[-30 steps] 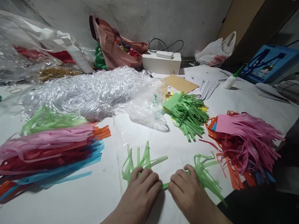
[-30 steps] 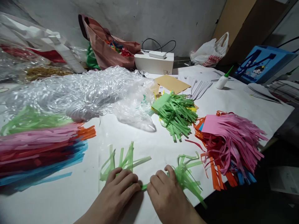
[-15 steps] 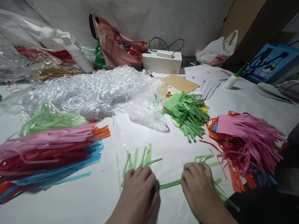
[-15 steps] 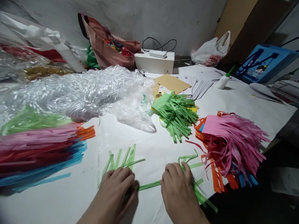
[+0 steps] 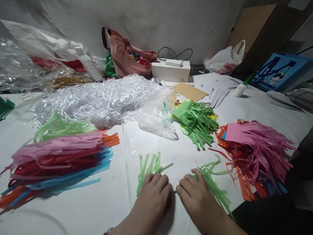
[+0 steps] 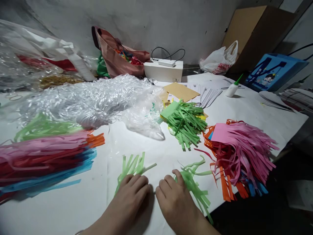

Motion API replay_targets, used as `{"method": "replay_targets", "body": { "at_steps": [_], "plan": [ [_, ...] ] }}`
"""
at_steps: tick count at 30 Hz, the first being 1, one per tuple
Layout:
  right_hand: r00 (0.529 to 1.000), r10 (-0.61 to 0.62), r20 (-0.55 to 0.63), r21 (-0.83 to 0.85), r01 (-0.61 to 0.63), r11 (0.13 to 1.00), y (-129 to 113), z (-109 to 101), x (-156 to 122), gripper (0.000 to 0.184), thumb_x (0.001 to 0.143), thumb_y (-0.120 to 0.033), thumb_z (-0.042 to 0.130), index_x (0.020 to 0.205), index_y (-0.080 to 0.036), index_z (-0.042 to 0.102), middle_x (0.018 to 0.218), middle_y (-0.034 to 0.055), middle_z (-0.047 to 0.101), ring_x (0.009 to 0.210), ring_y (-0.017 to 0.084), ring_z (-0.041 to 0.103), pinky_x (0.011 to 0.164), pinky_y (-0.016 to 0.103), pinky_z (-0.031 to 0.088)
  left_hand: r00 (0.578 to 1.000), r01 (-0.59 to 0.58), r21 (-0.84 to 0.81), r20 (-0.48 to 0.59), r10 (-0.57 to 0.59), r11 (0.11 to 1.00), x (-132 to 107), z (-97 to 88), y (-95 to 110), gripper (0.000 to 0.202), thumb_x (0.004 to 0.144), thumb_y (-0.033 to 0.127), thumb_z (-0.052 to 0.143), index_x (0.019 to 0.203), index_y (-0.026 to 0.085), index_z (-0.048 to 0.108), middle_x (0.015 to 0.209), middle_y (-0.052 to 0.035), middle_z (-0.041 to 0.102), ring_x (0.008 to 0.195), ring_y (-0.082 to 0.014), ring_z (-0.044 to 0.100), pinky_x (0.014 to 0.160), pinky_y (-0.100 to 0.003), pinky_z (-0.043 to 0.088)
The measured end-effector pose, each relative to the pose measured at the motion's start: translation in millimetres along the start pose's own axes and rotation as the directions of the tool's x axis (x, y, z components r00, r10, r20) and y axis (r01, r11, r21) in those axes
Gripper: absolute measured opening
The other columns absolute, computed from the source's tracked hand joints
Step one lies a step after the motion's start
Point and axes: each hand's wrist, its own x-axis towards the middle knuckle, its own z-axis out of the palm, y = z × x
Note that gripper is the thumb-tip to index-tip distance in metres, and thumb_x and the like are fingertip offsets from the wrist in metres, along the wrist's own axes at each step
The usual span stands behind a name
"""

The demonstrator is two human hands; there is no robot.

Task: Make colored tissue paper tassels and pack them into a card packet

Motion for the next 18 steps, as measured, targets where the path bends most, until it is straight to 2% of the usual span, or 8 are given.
{"method": "replay_targets", "body": {
  "at_steps": [2,4,6,8,11,13,16,18],
  "plan": [
    [0.997,-0.074,-0.039,-0.006,0.074,0.997,2,-7,2,0.034,0.095,-0.001,0.033,0.085,-0.016,0.062,0.077,0.0038,0.063,0.078,0.019,0.058,0.104,0.047,0.034,0.989,0.112,-0.253,0.120,-0.083,0.961,0,-10.9,0,0.024,0.091,0.009,0.045,0.082,0.020,0.065,0.085,-0.0066,0.066,0.078,-0.0230,0.059,0.071,-0.037,0.043],
    [0.975,-0.185,-0.126,-0.012,0.185,0.983,2,-20,4,0.033,0.096,-0.003,0.036,0.092,-0.013,0.067,0.083,0.0061,0.068,0.084,0.020,0.062,0.104,0.047,0.036,0.961,0.239,-0.532,0.249,-0.119,0.812,-3,-23.4,2,0.029,0.097,0.018,0.040,0.096,0.021,0.068,0.096,-0.0079,0.069,0.086,-0.0225,0.062,0.075,-0.035,0.046],
    [0.937,-0.287,-0.201,-0.042,0.284,0.958,0,-35,8,0.029,0.097,-0.004,0.042,0.096,-0.012,0.069,0.088,0.0066,0.073,0.088,0.021,0.066,0.104,0.046,0.038,0.904,0.413,-0.728,0.399,-0.151,0.548,-6,-33.8,6,0.026,0.097,0.033,0.048,0.099,0.022,0.071,0.093,-0.0058,0.071,0.085,-0.0207,0.063,0.076,-0.031,0.047],
    [0.903,-0.319,-0.286,-0.055,0.317,0.947,-3,-48,13,0.028,0.097,-0.004,0.043,0.093,-0.013,0.069,0.083,0.0051,0.074,0.084,0.019,0.068,0.101,0.043,0.042,0.832,0.555,-0.802,0.531,-0.163,0.222,-8,-39.7,10,0.028,0.086,0.047,0.066,0.085,0.020,0.072,0.077,-0.0016,0.069,0.073,-0.0172,0.059,0.070,-0.028,0.044],
    [0.896,-0.206,-0.393,0.077,0.255,0.964,-9,-61,21,0.020,0.099,-0.010,0.047,0.093,-0.014,0.066,0.072,0.0033,0.071,0.069,0.015,0.067,0.089,0.038,0.050,0.802,0.562,-0.818,0.575,-0.163,-0.123,-9,-41.1,18,0.040,0.068,0.054,0.084,0.072,0.017,0.069,0.065,0.0022,0.059,0.064,-0.0125,0.049,0.063,-0.026,0.038],
    [0.906,-0.080,-0.416,0.265,0.205,0.942,-13,-63,24,0.013,0.097,-0.012,0.052,0.097,-0.015,0.064,0.069,0.0028,0.070,0.062,0.014,0.064,0.076,0.034,0.055,0.835,0.477,-0.865,0.501,-0.225,-0.156,-8,-40.0,23,0.040,0.068,0.054,0.085,0.072,0.017,0.069,0.068,0.0006,0.059,0.066,-0.0138,0.051,0.065,-0.027,0.040],
    [0.927,0.035,-0.372,0.488,0.164,0.857,-19,-60,22,0.012,0.098,-0.017,0.056,0.107,-0.015,0.065,0.077,0.0052,0.072,0.066,0.015,0.066,0.063,0.028,0.057,0.899,0.304,-0.951,0.304,-0.316,-0.050,-8,-38.3,28,0.038,0.073,0.054,0.082,0.069,0.019,0.069,0.072,-0.0023,0.062,0.069,-0.0165,0.055,0.066,-0.030,0.044],
    [0.933,0.103,-0.345,0.551,0.113,0.827,-24,-54,17,0.014,0.098,-0.020,0.059,0.110,-0.016,0.066,0.082,0.0060,0.073,0.070,0.015,0.069,0.063,0.024,0.059,0.906,0.273,-0.962,0.258,-0.335,-0.001,-8,-38.6,29,0.035,0.075,0.052,0.080,0.069,0.019,0.071,0.071,-0.0021,0.063,0.065,-0.0148,0.055,0.063,-0.029,0.045]
  ]
}}
